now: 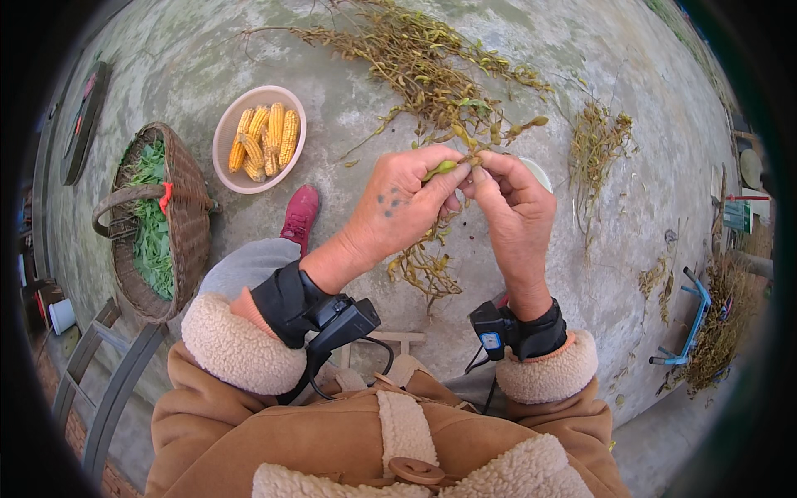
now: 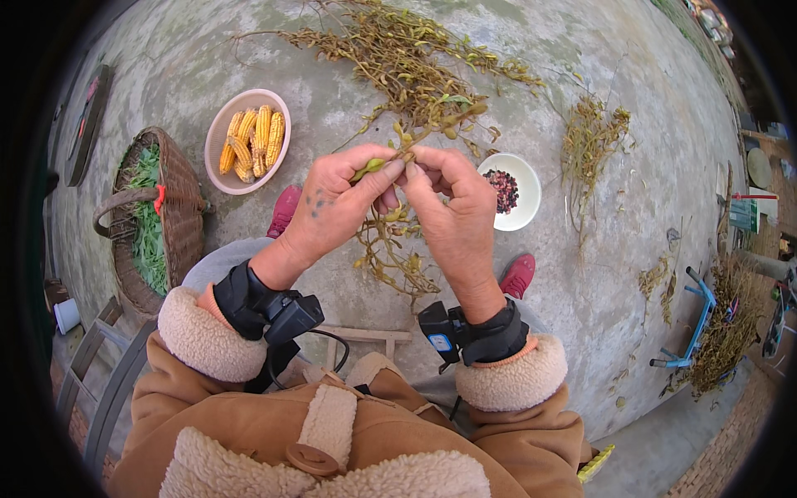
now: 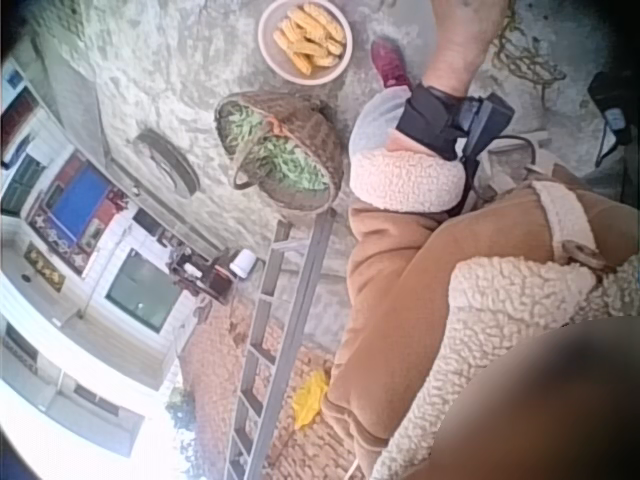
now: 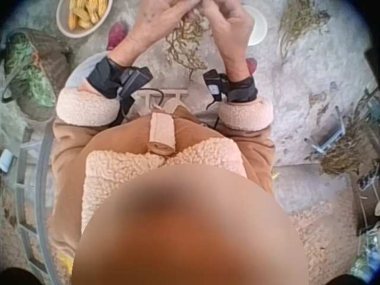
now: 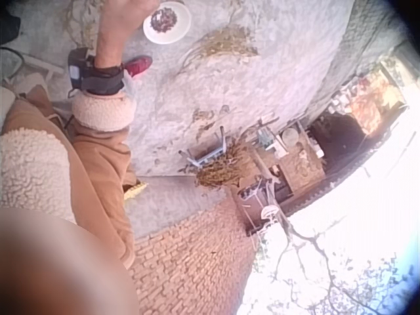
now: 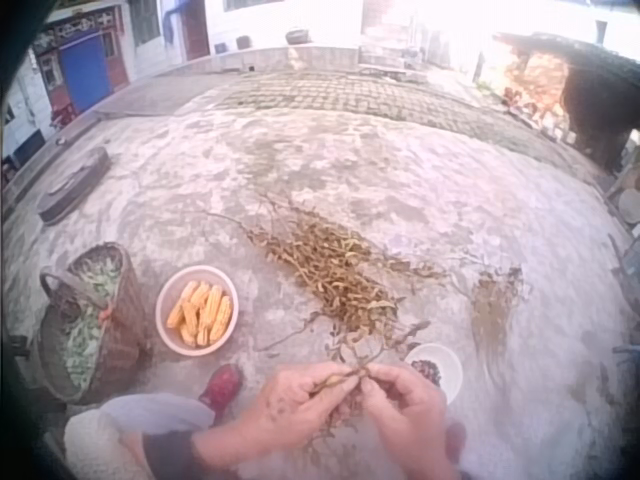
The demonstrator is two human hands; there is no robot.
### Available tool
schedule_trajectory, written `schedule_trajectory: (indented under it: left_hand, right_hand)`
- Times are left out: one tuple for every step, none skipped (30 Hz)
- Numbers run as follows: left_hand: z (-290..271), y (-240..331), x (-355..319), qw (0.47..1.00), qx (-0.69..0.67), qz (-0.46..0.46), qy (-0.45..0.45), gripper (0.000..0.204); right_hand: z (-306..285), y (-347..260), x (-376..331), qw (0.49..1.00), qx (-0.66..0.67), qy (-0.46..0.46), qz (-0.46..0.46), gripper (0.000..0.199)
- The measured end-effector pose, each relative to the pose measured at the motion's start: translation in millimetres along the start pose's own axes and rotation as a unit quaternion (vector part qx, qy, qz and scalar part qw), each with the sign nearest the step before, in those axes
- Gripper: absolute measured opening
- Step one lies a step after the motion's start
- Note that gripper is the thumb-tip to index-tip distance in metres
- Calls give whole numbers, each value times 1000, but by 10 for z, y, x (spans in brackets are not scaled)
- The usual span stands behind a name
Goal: The person sits on a low stool and repeatedly picks dried bean pods from a vine, opens them by hand, and drops the beans into a white bowl. The empty pods are discarded onto the floor. A basket of green vegetables and a bowl of corn cobs are nearby.
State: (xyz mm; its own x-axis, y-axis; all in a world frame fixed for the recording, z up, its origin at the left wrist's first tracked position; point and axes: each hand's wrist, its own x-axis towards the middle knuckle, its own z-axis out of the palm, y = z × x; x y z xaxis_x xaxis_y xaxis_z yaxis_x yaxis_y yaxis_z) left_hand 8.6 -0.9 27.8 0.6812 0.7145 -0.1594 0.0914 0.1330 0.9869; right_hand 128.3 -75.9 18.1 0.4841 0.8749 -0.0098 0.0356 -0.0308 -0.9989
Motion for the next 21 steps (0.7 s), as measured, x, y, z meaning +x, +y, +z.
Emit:
schedule_trajectory:
  left_hand:
    - [5,1,-4,1000,6,4,3,16]
    - [9,-1,-6,1000,12,11,4,16]
    - [13,-4,-8,1000,15,21,6,15]
    - [17,-9,-9,999,25,25,9,15]
    - [22,-14,-11,999,33,32,12,15]
    - [29,-20,-14,998,42,39,15,15]
    - [38,-25,-16,997,56,56,16,14]
    - [48,-30,-17,995,70,75,18,14]
    - [56,-32,-17,992,84,93,19,14]
    - [62,-33,-15,994,68,80,25,13]
    - [65,-33,-16,996,53,67,30,13]
    - [67,-31,-18,997,37,53,36,12]
    - [62,-28,-16,998,27,45,33,13]
    - [53,-25,-10,999,17,37,30,14]
    - [45,-24,-5,999,4,36,28,15]
    - [39,-23,0,999,17,32,28,15]
    - [34,-24,4,999,25,34,30,16]
    - [31,-26,7,998,34,36,31,16]
    - [29,-29,8,998,35,37,30,16]
    - [29,-33,8,998,37,38,28,16]
    - [29,-37,8,998,38,39,26,16]
  right_hand:
    - [8,6,-2,1000,7,3,-5,14]
    - [17,13,-3,1000,11,7,-6,14]
    - [24,18,-4,1000,13,13,-5,14]
    - [27,22,-6,1000,12,16,-4,14]
    - [28,23,-11,1000,9,22,0,14]
    - [27,25,-15,1000,7,27,4,14]
    - [21,25,-12,999,15,29,15,14]
    - [10,23,-5,999,23,30,25,14]
    - [1,22,3,998,32,31,35,15]
    - [-7,20,12,999,29,26,37,15]
    - [-14,16,18,999,27,20,40,15]
    - [-19,11,20,999,24,15,43,16]
    - [-21,5,20,998,40,8,40,16]
    - [-21,-2,20,998,56,2,37,17]
    - [-22,-9,21,997,71,-4,35,17]
    - [-24,-16,21,997,71,-9,32,18]
    - [-26,-23,22,997,69,-14,31,18]
    - [-27,-28,23,997,68,-19,29,18]
    - [-27,-32,26,997,69,-19,30,19]
    - [-28,-35,29,997,70,-19,32,19]
    - [-31,-37,31,997,71,-20,33,19]
